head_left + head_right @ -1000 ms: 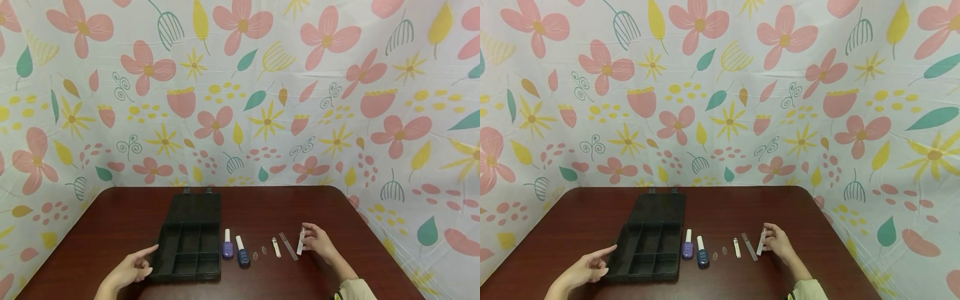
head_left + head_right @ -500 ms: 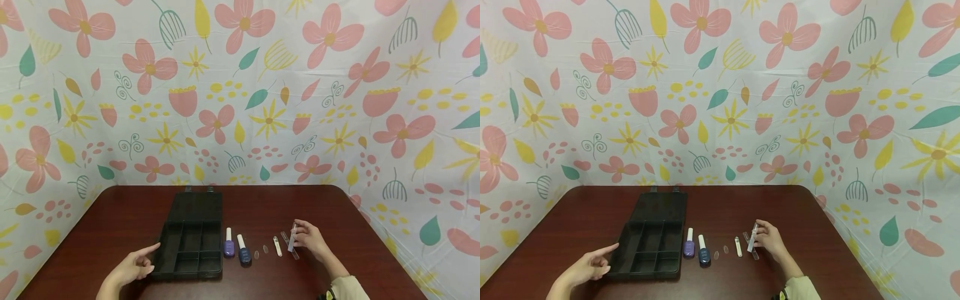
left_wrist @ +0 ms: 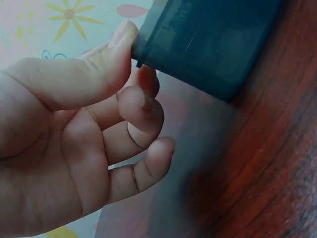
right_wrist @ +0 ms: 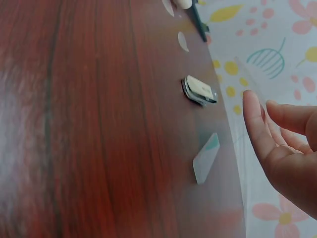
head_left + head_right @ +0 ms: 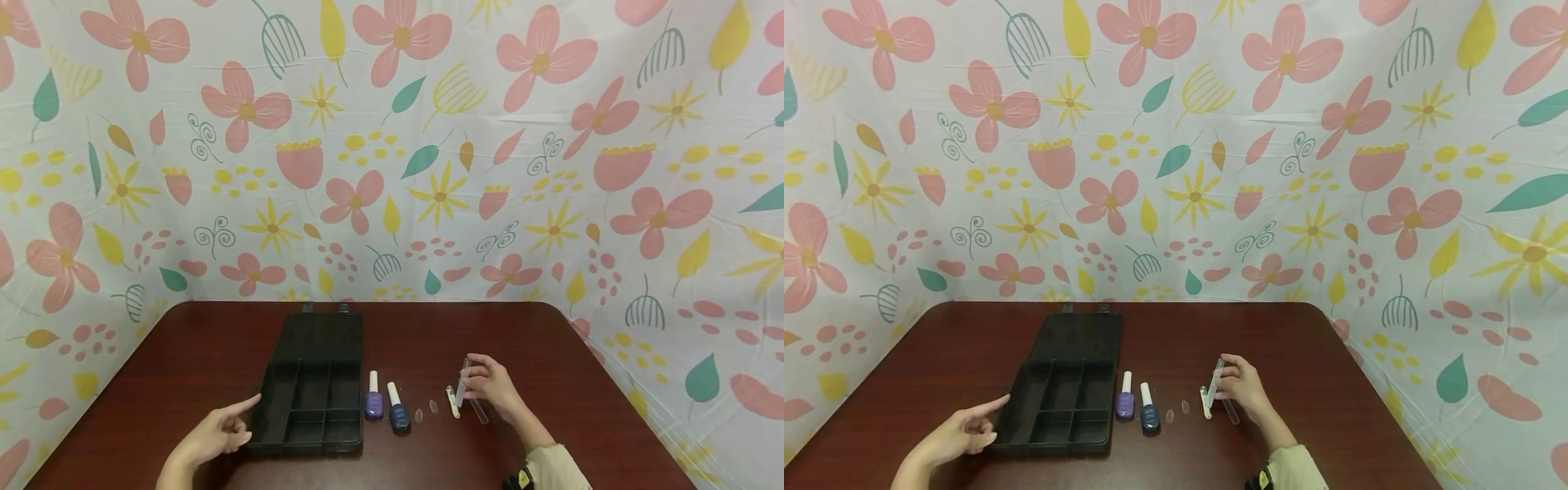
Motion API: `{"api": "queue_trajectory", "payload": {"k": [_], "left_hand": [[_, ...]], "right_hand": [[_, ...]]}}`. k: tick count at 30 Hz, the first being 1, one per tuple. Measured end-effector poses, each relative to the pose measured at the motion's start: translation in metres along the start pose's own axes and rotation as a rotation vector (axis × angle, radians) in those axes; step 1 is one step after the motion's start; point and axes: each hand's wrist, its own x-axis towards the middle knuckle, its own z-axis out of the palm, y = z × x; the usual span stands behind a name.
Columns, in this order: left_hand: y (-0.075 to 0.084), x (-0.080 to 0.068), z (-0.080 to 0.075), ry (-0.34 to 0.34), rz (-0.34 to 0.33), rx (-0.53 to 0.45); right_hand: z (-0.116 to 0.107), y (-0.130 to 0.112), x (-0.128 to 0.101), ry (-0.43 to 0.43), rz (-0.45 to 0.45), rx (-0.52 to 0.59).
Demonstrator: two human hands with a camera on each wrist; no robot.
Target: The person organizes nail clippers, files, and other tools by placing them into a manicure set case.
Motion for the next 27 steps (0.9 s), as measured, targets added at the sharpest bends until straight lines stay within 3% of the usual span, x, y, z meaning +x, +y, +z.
{"api": "queue_trajectory", "payload": {"k": [8,15,27], "left_hand": [[0.000,0.000,-0.001,0.005,-0.014,0.042],[0.002,0.000,0.000,0.017,-0.073,0.046],[0.003,0.002,0.000,0.032,-0.025,0.104]], "right_hand": [[0.010,-0.002,0.003,-0.013,-0.001,-0.010],[0.019,-0.004,0.006,0.001,0.017,0.000],[0.038,-0.002,0.012,-0.050,0.005,0.041]]}}
